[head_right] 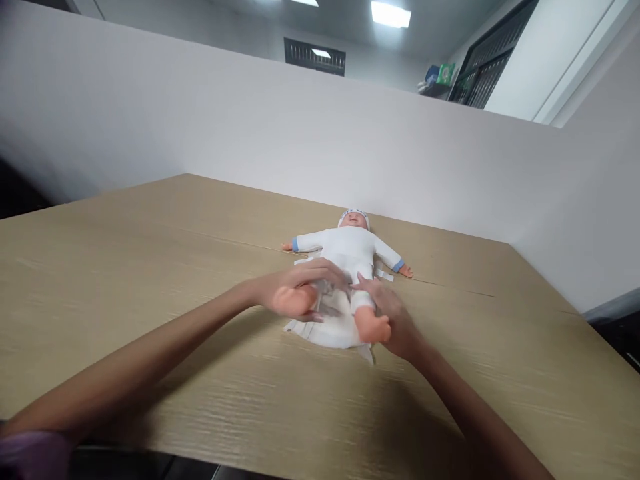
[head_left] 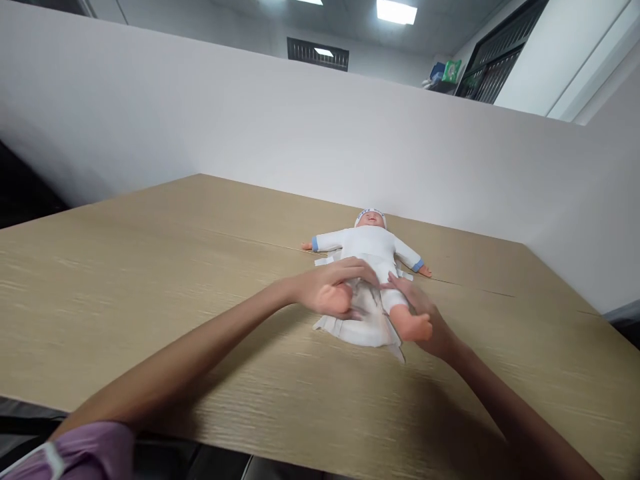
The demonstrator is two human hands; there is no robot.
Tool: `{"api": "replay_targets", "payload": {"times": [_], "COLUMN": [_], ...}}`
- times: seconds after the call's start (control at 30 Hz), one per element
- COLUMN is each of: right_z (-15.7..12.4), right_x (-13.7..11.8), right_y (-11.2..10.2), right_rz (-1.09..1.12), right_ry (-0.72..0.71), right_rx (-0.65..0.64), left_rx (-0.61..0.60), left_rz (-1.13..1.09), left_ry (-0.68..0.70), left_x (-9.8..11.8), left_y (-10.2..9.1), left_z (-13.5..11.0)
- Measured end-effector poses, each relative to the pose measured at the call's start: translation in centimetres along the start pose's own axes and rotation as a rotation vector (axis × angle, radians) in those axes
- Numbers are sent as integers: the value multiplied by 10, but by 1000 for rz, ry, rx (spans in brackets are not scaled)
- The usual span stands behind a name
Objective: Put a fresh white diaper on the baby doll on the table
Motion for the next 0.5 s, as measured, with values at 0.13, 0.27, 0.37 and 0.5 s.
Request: {"api": "replay_targets", "payload": {"times": [0.13, 0.27, 0.37, 0.5], "right_z": [-29, -43, -43, -41], "right_x": [23, 33, 32, 27], "right_y": [0, 5, 4, 3], "right_rz": [21, -23, -26, -25], "right_ry": [-145, -231, -203, -161], "right_rx": [-45, -91, -128, -167], "left_rx": [-12, -65, -108, -144], "left_rz": [80, 120, 145, 154], "left_ry": [-26, -88, -104, -141], "left_x": [-28, -43, -40, -34], "left_y": [6, 16, 17, 13], "left_z": [-57, -87, -89, -87]}}
Point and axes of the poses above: each hand's wrist, its own z-axis towards the middle knuckle, its own y-axis out of the palm, x = y × z, the point moved 2 cm from there along z, towards the middle knuckle, and after that the axes turned 2 degrees about x, right-handed, at the moved point
